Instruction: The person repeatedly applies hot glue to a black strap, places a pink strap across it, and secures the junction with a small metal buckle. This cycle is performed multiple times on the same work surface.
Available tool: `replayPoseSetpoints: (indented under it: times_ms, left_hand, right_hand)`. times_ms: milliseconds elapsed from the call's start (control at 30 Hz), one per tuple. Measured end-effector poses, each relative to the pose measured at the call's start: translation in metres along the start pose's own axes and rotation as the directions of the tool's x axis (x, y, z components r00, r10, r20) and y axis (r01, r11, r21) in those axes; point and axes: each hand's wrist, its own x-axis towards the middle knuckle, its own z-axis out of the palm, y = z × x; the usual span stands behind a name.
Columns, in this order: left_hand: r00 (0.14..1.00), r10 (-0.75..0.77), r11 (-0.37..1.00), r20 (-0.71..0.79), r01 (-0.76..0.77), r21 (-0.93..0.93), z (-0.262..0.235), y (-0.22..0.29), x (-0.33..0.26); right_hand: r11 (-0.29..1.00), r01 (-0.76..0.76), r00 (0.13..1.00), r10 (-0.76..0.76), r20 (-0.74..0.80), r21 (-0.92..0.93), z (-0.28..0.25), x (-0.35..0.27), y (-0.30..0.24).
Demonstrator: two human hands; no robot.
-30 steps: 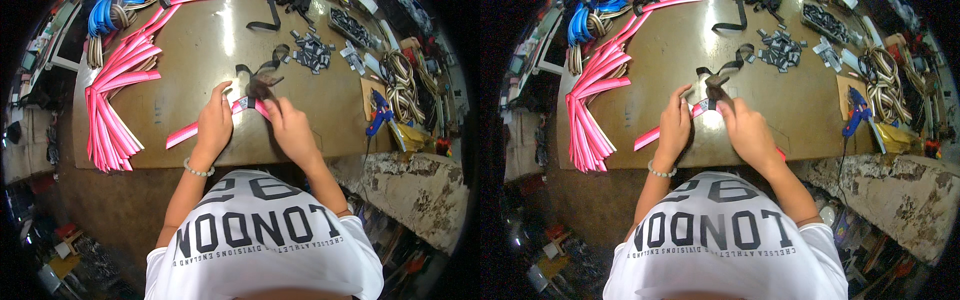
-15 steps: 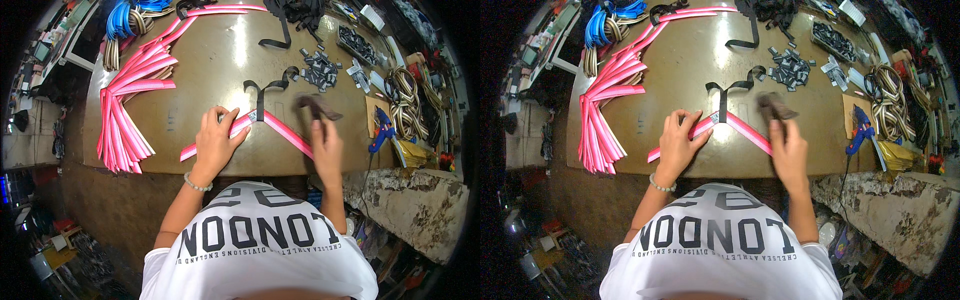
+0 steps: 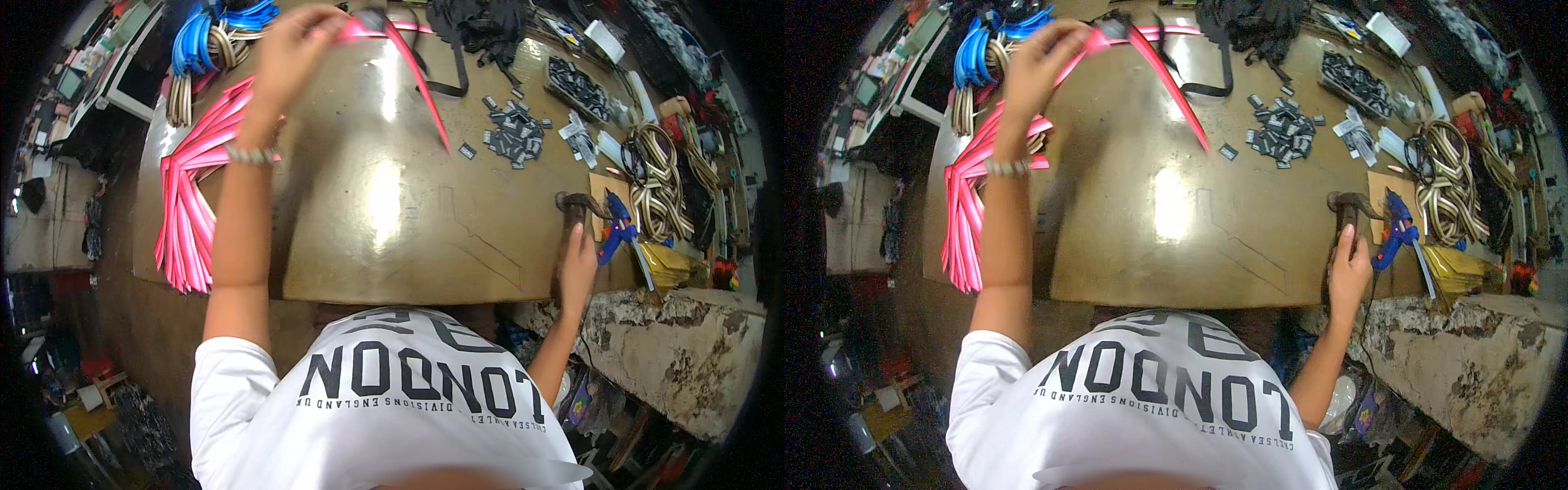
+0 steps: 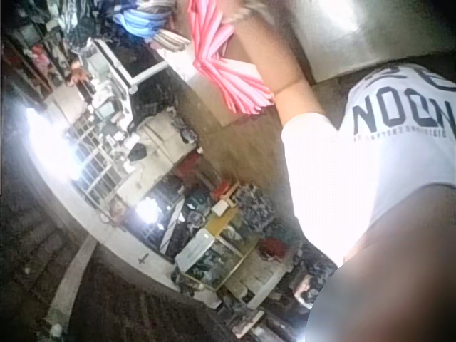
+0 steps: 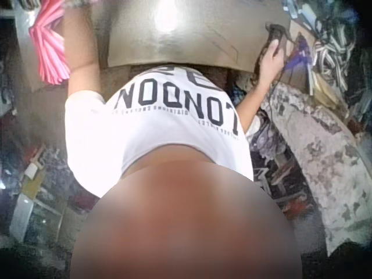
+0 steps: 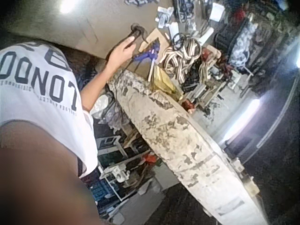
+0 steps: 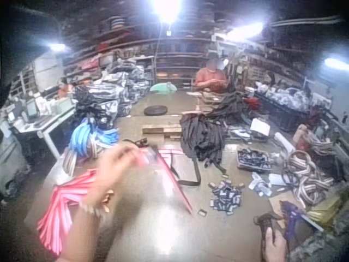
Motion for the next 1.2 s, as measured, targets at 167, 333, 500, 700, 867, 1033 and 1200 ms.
replayPoseSetpoints:
  times_ms: [167,333,500,700,867,1033,1200]
  left_hand:
    - [0.99,0.136,0.832,-0.038,-0.093,0.547,-0.015,-0.068,0.052]
    - [0.941,0.141,0.888,0.309,-0.258,0.38,0.119,-0.034,0.009]
    - [0.854,0.019,0.77,0.52,-0.344,0.538,0.145,0.006,0.01]
    - [0.867,-0.295,0.948,0.402,0.318,0.01,0.083,0.074,-0.052]
    - [0.776,-0.438,0.746,0.455,0.596,-0.298,0.051,0.128,-0.14]
    - [0.713,-0.499,0.739,0.492,0.647,-0.189,0.021,0.152,-0.195]
    - [0.583,-0.586,0.685,0.563,0.727,-0.04,0.02,0.163,-0.229]
  right_hand:
    - [0.997,0.024,1.0,-0.024,0.005,-0.068,-0.004,-0.001,-0.011]
    - [0.987,0.077,0.995,-0.086,-0.057,-0.141,0.006,-0.013,-0.019]
    - [0.837,0.216,0.964,-0.264,-0.025,-0.503,0.011,-0.021,-0.011]
    - [0.779,0.526,0.813,-0.579,-0.068,-0.34,0.033,-0.018,-0.042]
    - [0.247,-0.841,0.346,-0.437,0.83,0.481,0.101,-0.043,-0.101]
    - [0.608,-0.641,0.205,-0.452,0.868,0.468,0.123,0.021,-0.133]
    - [0.721,-0.312,0.387,-0.498,0.776,0.618,0.144,0.093,-0.156]
